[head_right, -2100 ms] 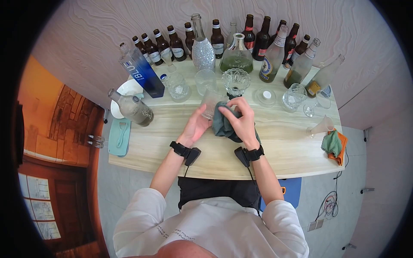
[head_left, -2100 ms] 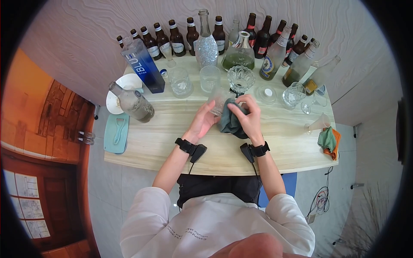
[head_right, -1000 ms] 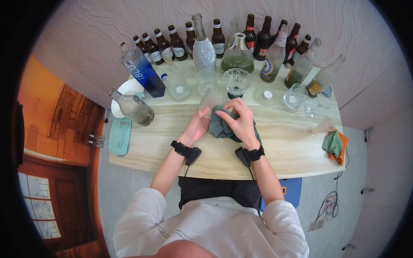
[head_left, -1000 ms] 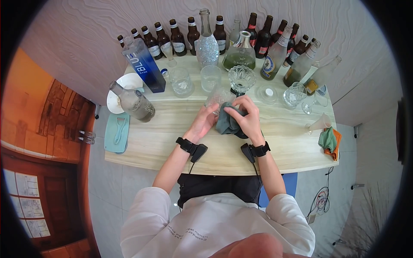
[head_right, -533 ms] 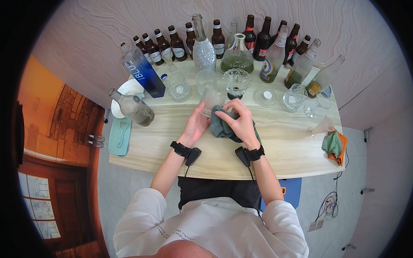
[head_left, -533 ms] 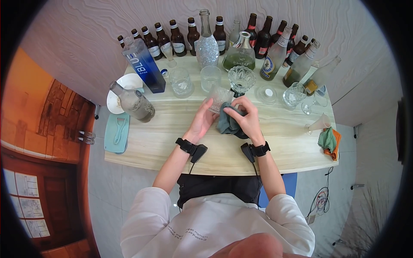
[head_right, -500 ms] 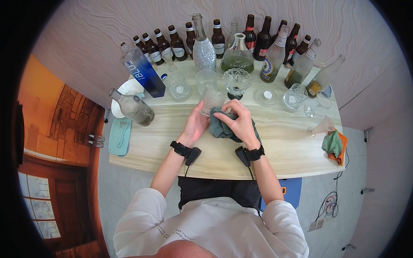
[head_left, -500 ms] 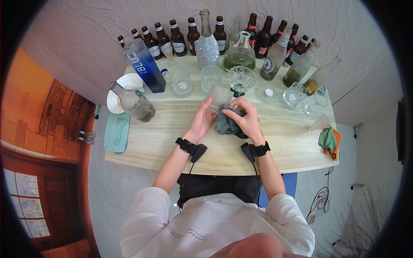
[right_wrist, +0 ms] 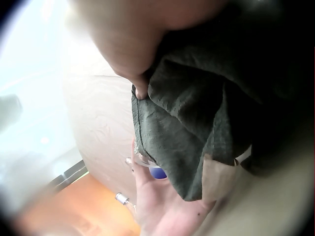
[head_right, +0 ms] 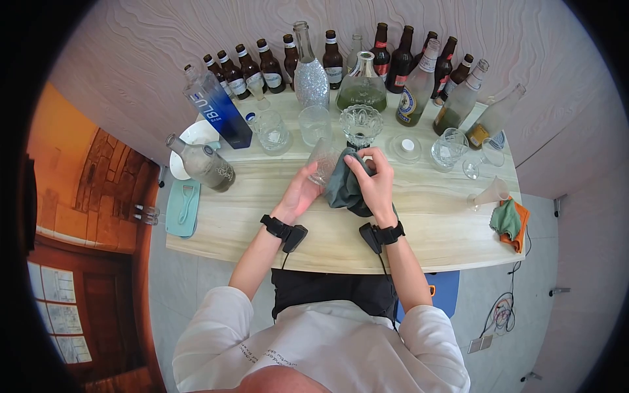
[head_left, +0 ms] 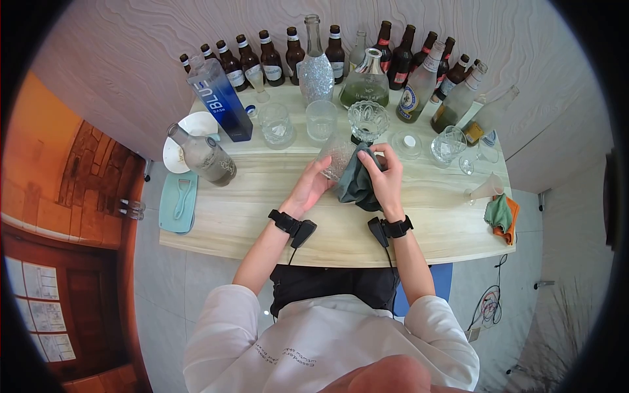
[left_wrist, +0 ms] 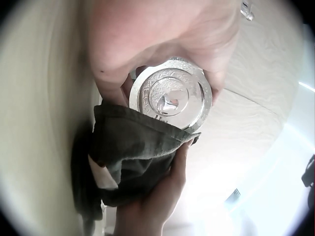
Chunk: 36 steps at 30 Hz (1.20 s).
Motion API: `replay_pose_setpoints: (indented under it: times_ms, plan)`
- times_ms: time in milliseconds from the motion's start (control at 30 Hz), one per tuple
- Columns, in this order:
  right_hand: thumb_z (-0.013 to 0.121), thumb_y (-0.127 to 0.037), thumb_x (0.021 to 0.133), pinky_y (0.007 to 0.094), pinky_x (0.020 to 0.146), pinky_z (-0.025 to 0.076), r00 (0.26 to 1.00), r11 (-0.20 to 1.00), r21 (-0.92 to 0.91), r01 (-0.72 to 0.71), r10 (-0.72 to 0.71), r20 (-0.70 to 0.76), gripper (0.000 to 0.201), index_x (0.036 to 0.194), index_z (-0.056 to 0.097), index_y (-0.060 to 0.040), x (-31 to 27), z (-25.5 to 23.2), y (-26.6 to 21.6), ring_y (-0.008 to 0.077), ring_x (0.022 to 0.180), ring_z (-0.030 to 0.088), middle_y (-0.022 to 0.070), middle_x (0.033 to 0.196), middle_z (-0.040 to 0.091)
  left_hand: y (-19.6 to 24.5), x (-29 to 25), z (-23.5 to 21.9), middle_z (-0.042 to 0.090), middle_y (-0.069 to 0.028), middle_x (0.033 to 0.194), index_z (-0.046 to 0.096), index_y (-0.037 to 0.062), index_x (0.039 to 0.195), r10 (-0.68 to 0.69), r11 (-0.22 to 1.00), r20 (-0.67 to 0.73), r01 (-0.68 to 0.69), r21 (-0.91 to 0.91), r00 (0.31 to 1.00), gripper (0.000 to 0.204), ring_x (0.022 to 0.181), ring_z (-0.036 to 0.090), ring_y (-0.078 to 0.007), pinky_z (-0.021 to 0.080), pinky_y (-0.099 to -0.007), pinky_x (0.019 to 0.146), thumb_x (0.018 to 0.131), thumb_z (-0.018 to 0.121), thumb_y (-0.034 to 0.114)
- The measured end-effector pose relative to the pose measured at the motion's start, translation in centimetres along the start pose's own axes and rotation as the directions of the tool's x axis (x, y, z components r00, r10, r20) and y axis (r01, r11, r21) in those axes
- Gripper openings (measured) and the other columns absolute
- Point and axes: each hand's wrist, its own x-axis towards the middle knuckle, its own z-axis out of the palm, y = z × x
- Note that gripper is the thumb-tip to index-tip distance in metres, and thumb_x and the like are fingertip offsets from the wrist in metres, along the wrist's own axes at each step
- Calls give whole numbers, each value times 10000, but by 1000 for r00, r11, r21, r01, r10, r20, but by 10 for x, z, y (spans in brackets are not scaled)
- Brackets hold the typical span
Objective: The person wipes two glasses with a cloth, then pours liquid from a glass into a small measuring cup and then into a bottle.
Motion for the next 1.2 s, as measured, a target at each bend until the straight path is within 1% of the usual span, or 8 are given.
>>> replay_pose_setpoints:
  times_ms: [333, 433, 533, 633, 900, 1000, 1133, 1200]
  plan:
    - [866, -123, 817, 274, 599, 373, 916, 912, -286, 295, -185, 356, 227, 888, 672, -27, -9, 8, -22, 98, 655, 460, 1, 822, 595, 13, -3, 13, 600, -101, 1433, 458, 66, 1497, 72, 987, -88, -83, -134, 993, 674, 1305, 570, -236, 444, -404, 1090, 1040, 517, 557]
    - [871, -170, 823, 310, 599, 415, 922, 915, -272, 299, -203, 329, 259, 887, 670, -20, -8, 7, -23, 148, 639, 487, 29, 847, 603, 9, -1, 9, 596, -103, 1440, 462, 72, 1500, 54, 985, -88, -67, -158, 995, 679, 1327, 554, -250, 410, -438, 1147, 1033, 519, 561]
    - [859, -157, 844, 286, 571, 387, 951, 928, -255, 271, -218, 218, 235, 916, 676, -28, -5, 6, -20, 102, 610, 470, 11, 780, 604, 8, -1, 8, 596, -102, 1444, 473, 80, 1498, 35, 988, -73, -45, -149, 997, 693, 1333, 552, -248, 407, -439, 1149, 1019, 534, 577]
    - [843, -149, 881, 242, 548, 348, 999, 996, -76, 41, -41, 6, 217, 956, 677, -31, 1, 3, 4, 45, 585, 448, -23, 699, 613, 6, 0, 6, 593, -99, 1451, 485, 84, 1494, 15, 992, -72, -24, -124, 997, 705, 1343, 549, -244, 403, -433, 1153, 1005, 551, 587]
    - [825, -138, 910, 217, 535, 310, 992, 991, 96, -94, 84, 95, 194, 971, 676, -29, -1, 2, -14, 12, 583, 409, -61, 667, 584, 6, -5, -2, 680, -73, 1286, 526, 94, 1448, 54, 996, -91, -46, 82, 994, 682, 1142, 608, -167, 453, -329, 921, 993, 570, 600]
    - [836, -141, 895, 228, 536, 336, 985, 996, -81, -38, 52, 165, 192, 929, 685, -27, 0, -2, -9, 22, 588, 418, -47, 694, 612, 5, -1, -1, 703, -57, 1200, 550, 103, 1409, 123, 992, -194, -115, 51, 973, 651, 1056, 600, -137, 416, -299, 816, 991, 577, 602]
    - [849, -149, 878, 245, 536, 355, 991, 972, -222, 82, -55, 125, 201, 890, 697, -18, 0, 1, -5, 34, 597, 424, -22, 758, 634, 1, 6, -14, 677, -55, 1256, 546, 107, 1400, 111, 994, -148, -110, 13, 983, 637, 1116, 605, -151, 422, -305, 835, 986, 598, 588]
    - [837, -141, 889, 240, 540, 359, 1000, 991, -137, 5, -1, 29, 197, 914, 698, -5, 1, 2, -4, 36, 598, 432, -19, 786, 628, 0, 4, -14, 649, -58, 1316, 525, 112, 1437, 79, 996, -144, -73, 44, 986, 655, 1168, 599, -164, 439, -314, 888, 982, 609, 576]
